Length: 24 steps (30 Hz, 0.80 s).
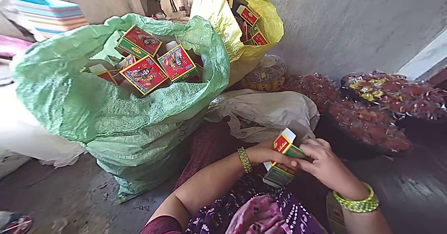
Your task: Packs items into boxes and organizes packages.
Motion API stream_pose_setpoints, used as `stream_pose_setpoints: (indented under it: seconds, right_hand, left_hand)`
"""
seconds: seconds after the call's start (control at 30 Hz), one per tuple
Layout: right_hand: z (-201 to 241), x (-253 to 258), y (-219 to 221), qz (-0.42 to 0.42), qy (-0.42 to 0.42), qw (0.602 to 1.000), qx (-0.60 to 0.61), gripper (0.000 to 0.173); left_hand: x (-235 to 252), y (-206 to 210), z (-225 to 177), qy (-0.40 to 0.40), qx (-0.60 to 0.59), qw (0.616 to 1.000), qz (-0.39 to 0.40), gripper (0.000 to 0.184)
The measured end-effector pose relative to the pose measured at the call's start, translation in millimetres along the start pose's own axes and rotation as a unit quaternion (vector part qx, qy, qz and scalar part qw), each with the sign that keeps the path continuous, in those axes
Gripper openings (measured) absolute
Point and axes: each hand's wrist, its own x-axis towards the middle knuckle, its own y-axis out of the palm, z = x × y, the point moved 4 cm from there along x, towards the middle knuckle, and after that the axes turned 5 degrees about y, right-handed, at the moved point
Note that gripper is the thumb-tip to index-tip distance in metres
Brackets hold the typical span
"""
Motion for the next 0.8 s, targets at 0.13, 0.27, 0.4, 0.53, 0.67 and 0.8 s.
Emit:
stream_pose_setpoints:
  seconds: [0.13, 0.27, 0.4, 0.53, 0.67, 0.8]
  right_hand:
    - [-4.8, -7.6, 1.9, -0.145, 0.046, 0.983, 0.104, 0.069]
    - [0.8, -15.5, 27.5, -0.143, 0.105, 0.904, 0.388, 0.067]
    - [9.0, -18.0, 37.8, -0.204, 0.099, 0.909, 0.351, 0.079]
    - [7.5, -14.0, 40.5, -0.208, 0.088, 0.932, 0.282, 0.087]
    - [7.2, -12.0, 39.0, -0.187, 0.054, 0.947, 0.256, 0.081]
    - [4.3, -10.1, 36.8, -0.196, 0.032, 0.945, 0.260, 0.076]
  left_hand:
    - [-0.7, -15.6, -7.0, 0.045, -0.012, 0.993, -0.106, 0.041]
    - [-2.6, -17.5, -9.2, 0.091, -0.043, 0.980, -0.172, 0.053]
    - [3.1, -20.2, -2.3, 0.174, 0.029, 0.954, -0.241, 0.078]
    - [2.1, -11.1, -8.0, 0.236, 0.133, 0.948, -0.168, 0.067]
    - [0.0, -4.0, -8.3, 0.234, 0.071, 0.959, -0.142, 0.061]
    - [-1.5, -2.3, -6.0, 0.252, 0.061, 0.958, -0.123, 0.062]
